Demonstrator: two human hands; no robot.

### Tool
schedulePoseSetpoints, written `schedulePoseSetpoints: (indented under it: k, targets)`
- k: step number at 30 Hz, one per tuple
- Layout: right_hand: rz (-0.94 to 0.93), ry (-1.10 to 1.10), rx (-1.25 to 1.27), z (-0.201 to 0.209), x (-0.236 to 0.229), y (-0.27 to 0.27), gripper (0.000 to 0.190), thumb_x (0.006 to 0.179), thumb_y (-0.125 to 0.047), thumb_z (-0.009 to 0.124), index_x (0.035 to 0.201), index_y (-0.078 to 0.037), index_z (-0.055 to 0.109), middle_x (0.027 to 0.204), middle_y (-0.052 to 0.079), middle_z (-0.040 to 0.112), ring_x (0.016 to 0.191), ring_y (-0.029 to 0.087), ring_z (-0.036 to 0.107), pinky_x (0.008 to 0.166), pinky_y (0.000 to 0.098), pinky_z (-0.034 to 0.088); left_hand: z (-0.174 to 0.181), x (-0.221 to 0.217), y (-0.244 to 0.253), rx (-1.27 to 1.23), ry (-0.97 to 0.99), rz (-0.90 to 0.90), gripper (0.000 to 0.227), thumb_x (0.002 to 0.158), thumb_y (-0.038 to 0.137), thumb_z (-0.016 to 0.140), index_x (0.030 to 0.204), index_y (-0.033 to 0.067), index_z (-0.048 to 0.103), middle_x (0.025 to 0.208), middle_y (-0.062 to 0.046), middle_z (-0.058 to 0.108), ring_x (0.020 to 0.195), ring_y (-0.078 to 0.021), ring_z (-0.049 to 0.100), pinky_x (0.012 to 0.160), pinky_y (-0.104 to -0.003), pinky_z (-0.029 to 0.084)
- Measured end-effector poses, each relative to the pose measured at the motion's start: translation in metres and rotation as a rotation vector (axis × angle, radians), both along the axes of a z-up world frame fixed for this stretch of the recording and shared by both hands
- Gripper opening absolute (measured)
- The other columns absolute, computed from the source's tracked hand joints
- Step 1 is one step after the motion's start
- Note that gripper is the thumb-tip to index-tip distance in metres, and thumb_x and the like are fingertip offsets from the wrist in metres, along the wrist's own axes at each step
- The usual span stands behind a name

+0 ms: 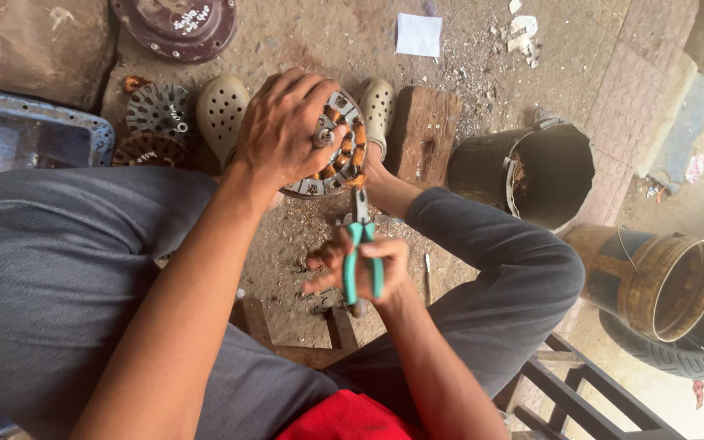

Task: The person uses pliers to pull and remove copper wire coils from a motor stator. They repeatedly grip and extract the coils, placing the removed wire pieces on the floor.

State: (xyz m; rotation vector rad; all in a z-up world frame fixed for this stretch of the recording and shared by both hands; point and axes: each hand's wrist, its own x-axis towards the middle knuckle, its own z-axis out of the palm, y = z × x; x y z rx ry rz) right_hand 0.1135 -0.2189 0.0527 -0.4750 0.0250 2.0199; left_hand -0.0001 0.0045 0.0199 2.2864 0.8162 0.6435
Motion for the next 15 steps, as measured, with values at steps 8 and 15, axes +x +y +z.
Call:
schedulePoseSetpoints:
  k: [8, 15]
  targets:
    - [0.021, -0.378, -0.250, 0.026, 0.007, -0.003, 0.028, 0.093, -0.025, 0.075, 0.104, -0.008, 0.055, 0.069, -0.003, 0.044, 0.058, 0.012, 0.043, 0.051, 0.0286, 0.043, -0.015, 0.004, -0.002, 0.123, -0.057, 0.012, 0.065, 0.087, 0.043, 0.067, 0.133, -0.0020, 0.064, 0.128, -0.024, 0.067, 0.119, -0.0415, 0.063, 0.102, -0.056, 0.053]
    - [0.204, -2.445, 0.276, 0.013, 0.045, -0.005, 0.019, 0.078, -0.018, 0.075, 0.089, -0.007, 0.064, 0.085, 0.009, 0.072, 0.069, 0.018, 0.069, 0.063, 0.0351, 0.057, -0.017, 0.005, -0.006, 0.035, -0.018, -0.021, 0.070, 0.085, 0.038, 0.066, 0.141, -0.0041, 0.059, 0.131, -0.026, 0.064, 0.118, -0.0422, 0.061, 0.092, -0.054, 0.057]
